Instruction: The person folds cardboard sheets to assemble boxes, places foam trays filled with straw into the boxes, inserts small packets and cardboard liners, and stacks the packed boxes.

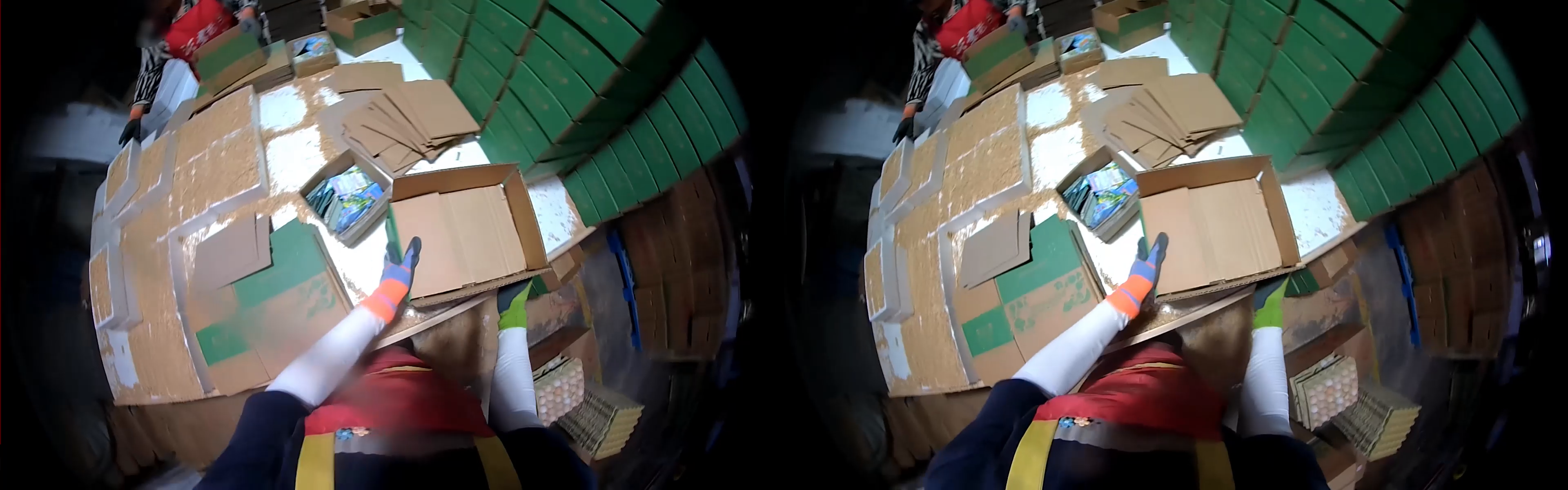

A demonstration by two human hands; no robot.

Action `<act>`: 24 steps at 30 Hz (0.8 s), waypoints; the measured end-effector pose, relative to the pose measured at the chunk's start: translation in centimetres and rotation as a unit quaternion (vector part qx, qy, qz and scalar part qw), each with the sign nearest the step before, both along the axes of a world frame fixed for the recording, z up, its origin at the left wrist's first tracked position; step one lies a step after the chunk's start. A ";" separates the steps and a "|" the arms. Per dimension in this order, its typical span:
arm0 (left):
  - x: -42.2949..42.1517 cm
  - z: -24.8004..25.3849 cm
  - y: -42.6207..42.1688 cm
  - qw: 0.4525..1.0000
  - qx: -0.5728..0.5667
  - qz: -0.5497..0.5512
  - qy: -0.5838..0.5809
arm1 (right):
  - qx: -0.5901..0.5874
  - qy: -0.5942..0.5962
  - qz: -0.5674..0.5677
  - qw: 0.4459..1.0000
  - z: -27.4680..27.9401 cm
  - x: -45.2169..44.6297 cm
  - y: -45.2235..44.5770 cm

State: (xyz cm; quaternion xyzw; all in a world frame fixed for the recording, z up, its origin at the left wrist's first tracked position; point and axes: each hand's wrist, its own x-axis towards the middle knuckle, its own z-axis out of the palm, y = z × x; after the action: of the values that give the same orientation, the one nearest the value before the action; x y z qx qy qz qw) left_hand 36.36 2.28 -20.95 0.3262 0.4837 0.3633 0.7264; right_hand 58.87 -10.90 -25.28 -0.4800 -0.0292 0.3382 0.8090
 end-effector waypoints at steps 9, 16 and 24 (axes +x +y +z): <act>-10.5 1.9 -0.4 0.991 0.123 0.002 0.050 | -0.097 0.028 -0.041 0.994 3.1 -3.2 -2.1; -46.2 -0.2 -9.7 0.592 0.159 0.266 0.744 | -0.181 -0.413 0.372 0.811 6.3 -28.0 0.4; -49.7 4.8 -13.1 0.840 0.197 0.031 0.505 | -0.354 -0.567 0.388 0.635 9.4 -31.8 4.7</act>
State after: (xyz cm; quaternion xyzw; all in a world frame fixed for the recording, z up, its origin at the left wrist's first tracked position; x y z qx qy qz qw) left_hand -13.37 -10.82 -16.10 0.5849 0.7117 0.2585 0.2907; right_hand 27.09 -6.15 -15.86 -0.7713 -0.5440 0.2660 0.1959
